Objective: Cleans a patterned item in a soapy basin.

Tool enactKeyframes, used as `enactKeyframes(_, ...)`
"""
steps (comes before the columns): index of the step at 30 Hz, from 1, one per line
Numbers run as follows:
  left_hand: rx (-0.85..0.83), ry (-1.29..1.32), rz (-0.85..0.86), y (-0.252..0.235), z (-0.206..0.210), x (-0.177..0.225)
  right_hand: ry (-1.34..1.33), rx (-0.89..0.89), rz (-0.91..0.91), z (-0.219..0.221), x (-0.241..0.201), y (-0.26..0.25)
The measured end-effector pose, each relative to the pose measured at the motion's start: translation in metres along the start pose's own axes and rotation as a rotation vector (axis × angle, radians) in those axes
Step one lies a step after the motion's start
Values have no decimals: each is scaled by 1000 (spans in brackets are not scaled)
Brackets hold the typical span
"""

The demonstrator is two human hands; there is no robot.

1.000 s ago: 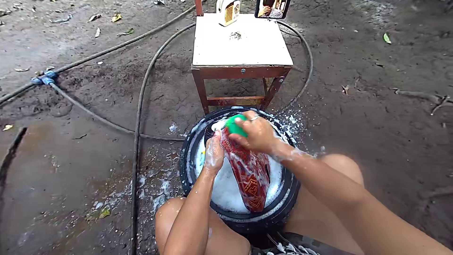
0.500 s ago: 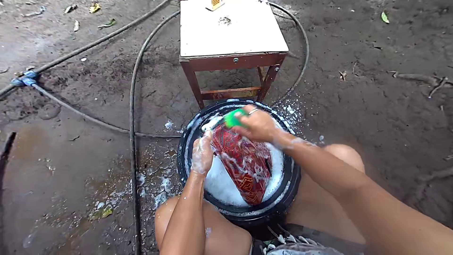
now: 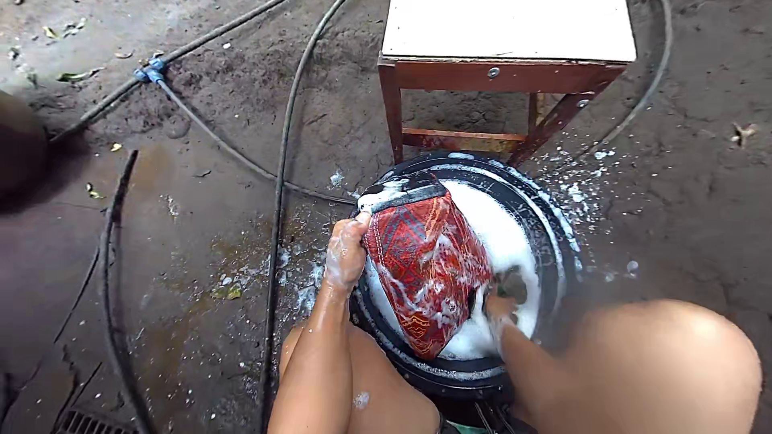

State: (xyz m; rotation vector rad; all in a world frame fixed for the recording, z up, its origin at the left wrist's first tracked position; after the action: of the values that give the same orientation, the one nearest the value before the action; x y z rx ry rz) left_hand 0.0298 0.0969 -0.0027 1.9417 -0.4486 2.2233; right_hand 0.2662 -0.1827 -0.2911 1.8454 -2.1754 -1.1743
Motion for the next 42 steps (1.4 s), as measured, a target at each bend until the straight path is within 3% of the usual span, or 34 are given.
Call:
enactKeyframes(2,-6,3,-12,-1,-1,-2,177,-163,-37,12,14,12)
enactKeyframes(4,-8,-3,-22,-2,-1,-3,450,-344,-262,15,1,19)
enactKeyframes(6,-15,-7,-45,-3,-1,-5,704,-409,-389,6,-18,19)
enactKeyframes(7,-19,-5,-60,-3,-1,-5,750,-403,-366,0,-26,15)
enactKeyframes(9,-22,-13,-84,-3,-1,-4,507,-240,-253,-20,-42,-3)
enactKeyframes(11,-62,-52,-69,0,3,-2,-88,80,-218,-50,-71,-11)
enactKeyframes(12,-78,-108,-72,4,6,-2,-391,147,-295,-64,-95,-6)
enactKeyframes(14,-114,-314,-144,10,15,-4,-687,67,-582,-88,-155,27)
enactKeyframes(17,-173,-543,-233,15,33,-12,-755,-160,-1153,-122,-232,132)
enactKeyframes(20,-136,-370,-175,17,47,-14,-614,-89,-1809,-141,-285,248)
enactKeyframes(23,-157,-390,-53,24,58,-4,-290,34,-2185,-120,-306,321)
enactKeyframes(25,-173,-391,-23,26,56,-2,-190,77,-2377,-111,-301,324)
enactKeyframes(30,-282,-7,-161,20,74,-11,-99,252,-2319,-141,-287,250)
enactKeyframes(33,-269,196,-220,24,84,-12,-147,272,-2337,-146,-284,275)
enactKeyframes(37,-164,148,-203,36,80,-18,-312,151,-2487,-133,-272,327)
enactKeyframes(39,-203,76,-183,34,76,-13,-234,135,-2377,-136,-269,284)
enactKeyframes(42,-210,138,-235,27,72,-4,-17,282,-2202,-150,-270,227)
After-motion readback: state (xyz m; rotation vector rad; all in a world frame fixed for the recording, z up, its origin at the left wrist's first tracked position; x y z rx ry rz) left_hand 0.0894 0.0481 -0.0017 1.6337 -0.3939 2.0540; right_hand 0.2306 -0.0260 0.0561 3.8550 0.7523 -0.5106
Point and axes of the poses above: each hand's wrist, its own y-axis away from the middle knuckle, its own z-axis out of the palm, x = y × z, the point moved 8 cm from there along -y, towards the middle knuckle, and after that the axes turned 9 degrees about x, right-handed, at the moved point
